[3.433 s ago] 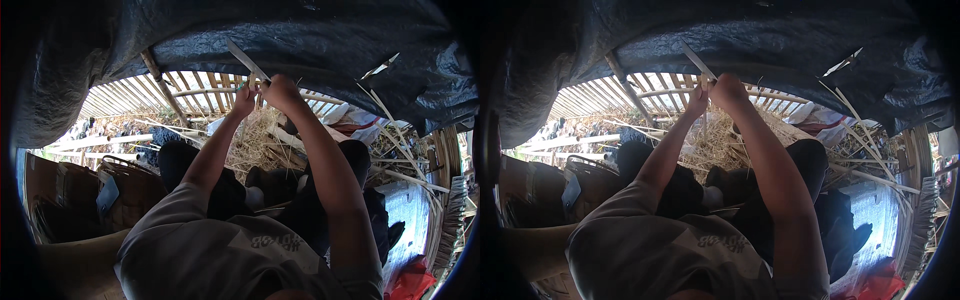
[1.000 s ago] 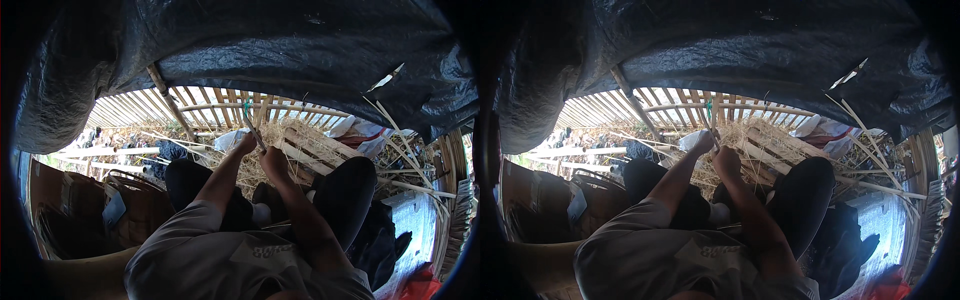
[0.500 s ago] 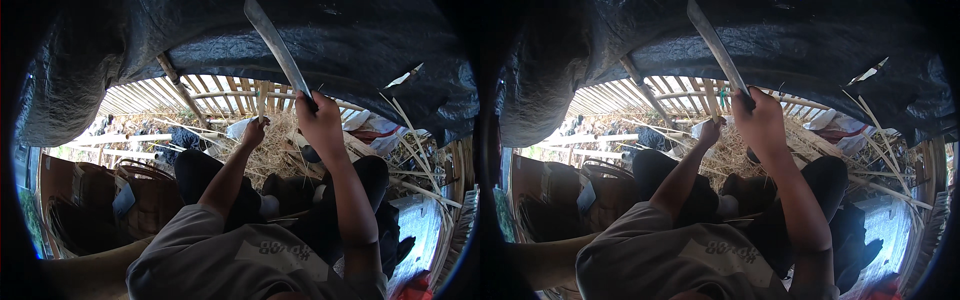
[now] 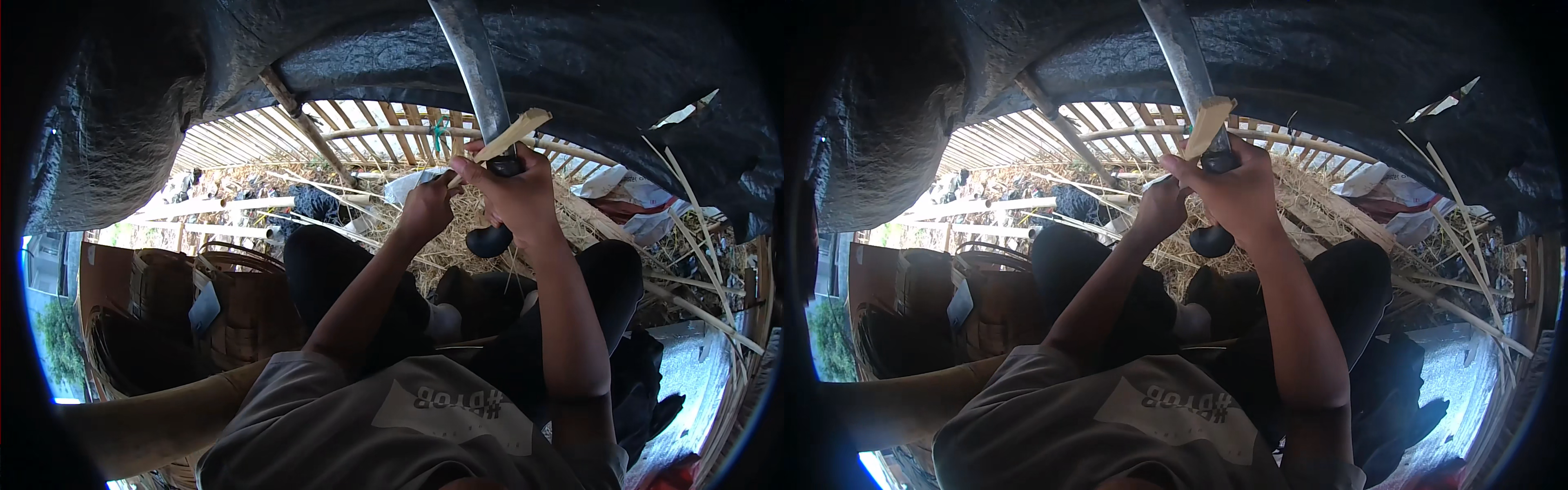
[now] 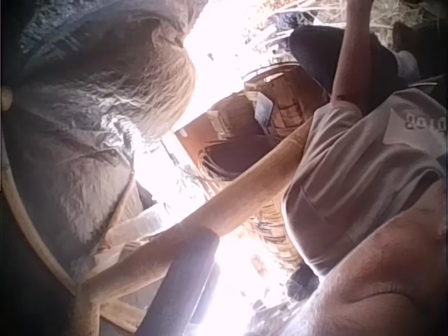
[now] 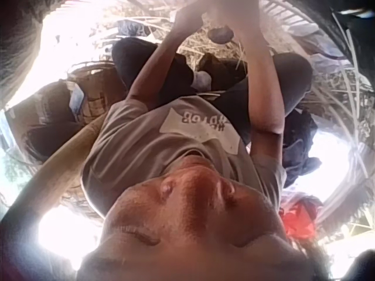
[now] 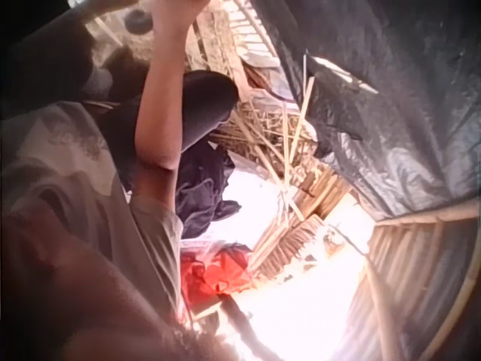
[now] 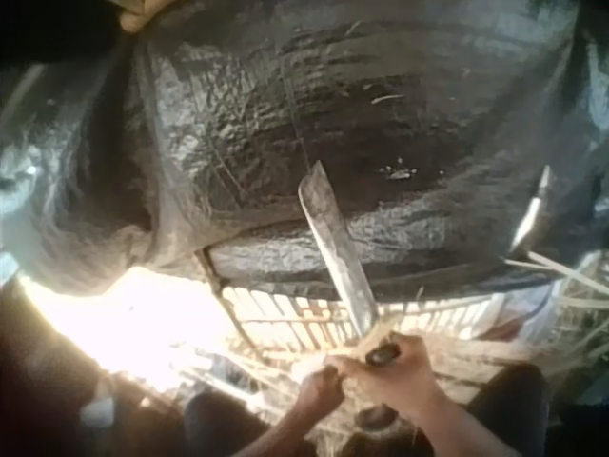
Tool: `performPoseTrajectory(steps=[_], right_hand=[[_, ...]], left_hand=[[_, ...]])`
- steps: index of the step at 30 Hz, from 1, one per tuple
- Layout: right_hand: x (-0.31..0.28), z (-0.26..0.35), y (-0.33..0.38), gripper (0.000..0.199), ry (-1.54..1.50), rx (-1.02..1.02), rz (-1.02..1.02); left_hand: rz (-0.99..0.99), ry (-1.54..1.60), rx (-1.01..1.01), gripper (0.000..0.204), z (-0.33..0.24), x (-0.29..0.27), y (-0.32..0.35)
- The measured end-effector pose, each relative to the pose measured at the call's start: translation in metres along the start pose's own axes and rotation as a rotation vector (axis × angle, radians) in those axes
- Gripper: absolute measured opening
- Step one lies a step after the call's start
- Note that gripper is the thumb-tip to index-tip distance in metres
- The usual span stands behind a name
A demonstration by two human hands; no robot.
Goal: The person shaves a strip of wood with a machete and then ties thin strips together by hand.
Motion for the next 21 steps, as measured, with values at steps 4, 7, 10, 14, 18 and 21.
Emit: performPoseTrajectory(steps=[4, 7, 10, 14, 18, 21], right_hand=[[0.003, 0.004, 0.001, 0.026, 0.002, -0.124, 0.007], [0.005, 0.003, 0.001, 0.021, -0.006, -0.157, -0.025], [0.003, -0.002, -0.002, 0.02, -0.028, -0.053, -0.038], [-0.001, -0.015, -0.008, 0.019, -0.091, -0.009, -0.13], [0.009, -0.029, -0.013, 0.017, -0.167, 0.064, -0.092], [0.017, -0.037, -0.015, 0.016, -0.1, 0.079, -0.079]], left_hand=[[-0.152, 0.199, 0.205, 0.063, -0.032, -0.042, 0.011], [-0.253, 0.148, 0.168, 0.067, -0.037, -0.085, 0.022], [-0.321, 0.14, 0.249, 0.061, -0.052, -0.113, 0.03], [-0.34, 0.131, 0.306, 0.052, -0.067, -0.135, 0.032], [-0.316, 0.251, 0.277, 0.047, -0.063, -0.14, 0.034], [-0.315, 0.399, 0.305, 0.044, -0.074, -0.143, 0.034]])
Point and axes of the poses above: each hand's wrist, its own y-axis away from the middle knuckle, its own x-axis out of the palm, z = x × y, the point moved 9 cm from there along -y, towards the middle knuckle, and after that the axes turned 9 degrees about -z, right-handed, at the moved point
